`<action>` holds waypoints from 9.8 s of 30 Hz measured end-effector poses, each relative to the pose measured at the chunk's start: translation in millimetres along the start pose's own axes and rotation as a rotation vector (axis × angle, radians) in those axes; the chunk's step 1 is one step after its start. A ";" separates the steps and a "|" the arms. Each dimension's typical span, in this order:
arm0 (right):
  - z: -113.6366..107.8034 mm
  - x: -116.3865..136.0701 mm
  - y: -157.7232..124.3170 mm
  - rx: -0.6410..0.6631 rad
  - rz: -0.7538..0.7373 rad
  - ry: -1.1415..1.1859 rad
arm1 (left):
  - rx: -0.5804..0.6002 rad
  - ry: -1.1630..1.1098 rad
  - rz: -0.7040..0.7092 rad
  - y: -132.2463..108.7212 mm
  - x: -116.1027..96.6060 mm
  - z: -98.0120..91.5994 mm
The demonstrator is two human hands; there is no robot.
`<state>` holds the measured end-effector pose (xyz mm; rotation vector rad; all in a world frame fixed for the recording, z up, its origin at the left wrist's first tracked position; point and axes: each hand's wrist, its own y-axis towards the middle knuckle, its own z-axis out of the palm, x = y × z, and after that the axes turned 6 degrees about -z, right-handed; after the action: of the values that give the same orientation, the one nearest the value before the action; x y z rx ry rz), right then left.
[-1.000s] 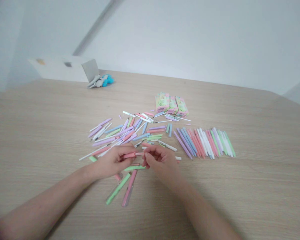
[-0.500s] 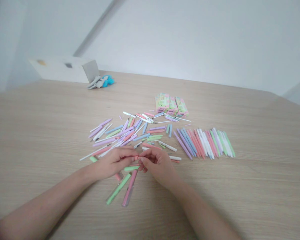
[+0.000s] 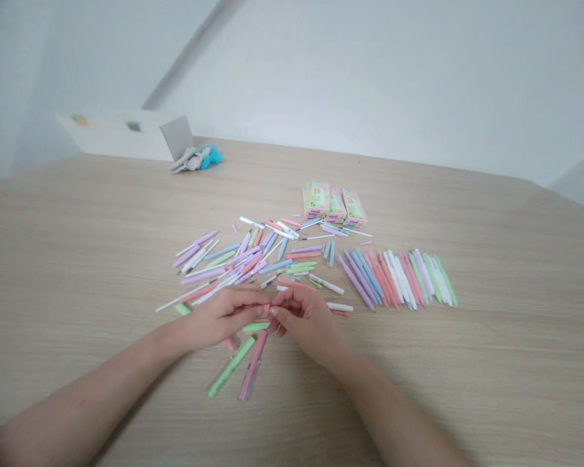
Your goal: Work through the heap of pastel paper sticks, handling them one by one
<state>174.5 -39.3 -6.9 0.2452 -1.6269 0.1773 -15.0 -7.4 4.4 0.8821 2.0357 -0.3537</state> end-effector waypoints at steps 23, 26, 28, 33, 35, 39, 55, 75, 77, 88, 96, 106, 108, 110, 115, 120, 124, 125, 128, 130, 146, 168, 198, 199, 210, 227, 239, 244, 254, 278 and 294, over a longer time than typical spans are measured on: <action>-9.6 0.2 66.9 0.269 -0.430 -1.196 | -0.484 -0.282 -0.224 10.7 15.4 -12.6; -10.5 -3.3 74.1 0.336 -0.447 -1.256 | -0.477 -0.271 -0.213 10.5 16.5 -12.2; -11.0 -4.1 77.0 0.357 -0.449 -1.264 | -0.470 -0.270 -0.200 10.4 17.5 -11.6; -10.5 0.9 80.7 0.434 -0.453 -1.251 | -0.436 -0.302 -0.193 9.9 18.6 -11.0; -10.0 3.5 81.5 0.455 -0.451 -1.254 | -0.440 -0.303 -0.202 9.7 18.4 -10.9; -10.8 6.2 81.3 0.482 -0.451 -1.279 | -0.476 -0.322 -0.219 10.1 17.0 -10.8; -30.0 9.9 15.4 -0.170 -0.176 -0.629 | -0.463 -0.280 -0.203 7.7 15.7 -8.2; -41.2 16.0 7.1 -0.228 -0.147 -0.415 | -0.312 -0.126 -0.094 4.8 19.6 -4.4; -41.8 17.1 6.8 -0.227 -0.156 -0.414 | -0.295 -0.135 -0.092 4.6 20.2 -4.3; -40.1 6.9 7.1 -0.109 -0.158 -0.432 | -0.174 -0.106 -0.014 3.8 15.7 -2.3; -42.0 4.0 6.7 -0.080 -0.049 -0.208 | -0.181 -0.105 0.011 4.4 18.1 0.6; -37.8 -2.6 6.7 -0.067 -0.047 -0.190 | -0.168 -0.064 0.043 3.9 14.1 3.6; -35.7 -4.7 7.6 -0.068 -0.035 -0.183 | -0.169 -0.067 0.038 3.9 14.1 3.1; -35.0 -5.5 8.3 -0.073 -0.024 -0.169 | -0.165 -0.082 0.026 4.0 14.5 2.7; -37.9 0.1 8.7 -0.039 0.022 -0.143 | -0.126 -0.117 -0.015 4.4 17.8 2.9; -46.4 9.5 8.0 -0.069 -0.024 -0.055 | -0.127 -0.127 -0.051 5.2 16.4 0.4; -48.8 13.7 8.5 -0.110 -0.075 -0.085 | -0.116 -0.132 -0.051 5.6 12.4 -1.8; -48.3 14.0 8.7 -0.118 -0.072 -0.098 | -0.114 -0.131 -0.050 5.6 12.3 -1.9; -46.0 13.5 9.1 -0.125 -0.060 -0.146 | -0.118 -0.115 -0.055 5.0 13.9 -1.5; -45.4 12.2 9.3 -0.126 -0.055 -0.166 | -0.121 -0.101 -0.063 4.7 15.4 -1.1; -41.9 10.6 9.2 -0.144 -0.065 -0.204 | -0.239 -0.148 -0.100 4.0 19.3 2.6; -64.5 4.9 10.1 -0.094 -0.003 -0.090 | -0.321 -0.534 -0.035 -1.5 -5.5 1.9; -65.9 11.0 7.8 -0.018 -0.105 -0.180 | -0.352 -0.631 -0.123 -2.3 -8.8 4.3; -65.3 12.0 7.5 -0.021 -0.113 -0.186 | -0.344 -0.641 -0.135 -1.7 -8.2 4.2; -62.3 21.5 4.1 -0.085 -0.137 -0.192 | -0.215 -0.582 -0.129 2.6 13.3 -2.6; -40.5 5.7 8.2 -0.078 -0.134 0.159 | -0.100 -0.391 -0.204 3.8 11.3 2.4; -33.4 -1.5 10.7 0.011 -0.032 0.080 | -0.045 -0.431 -0.116 3.7 5.2 6.7; -50.4 -4.8 13.7 -0.125 -0.046 0.235 | -0.207 -0.500 -0.179 5.8 20.2 6.4; -59.1 -13.1 21.7 -0.217 -0.259 -0.812 | -0.234 -0.698 -0.206 9.2 19.3 3.4; -57.0 -20.6 21.4 -0.054 -0.311 -1.075 | -0.525 -0.850 -0.219 12.4 13.4 -10.2; 29.6 15.3 6.9 0.246 -0.404 -1.004 | -0.695 -0.869 -0.101 12.5 18.2 -20.2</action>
<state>143.3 -41.2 6.5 0.9565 -2.4933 -0.0825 -25.3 20.7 2.5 0.1275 1.2338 -0.0383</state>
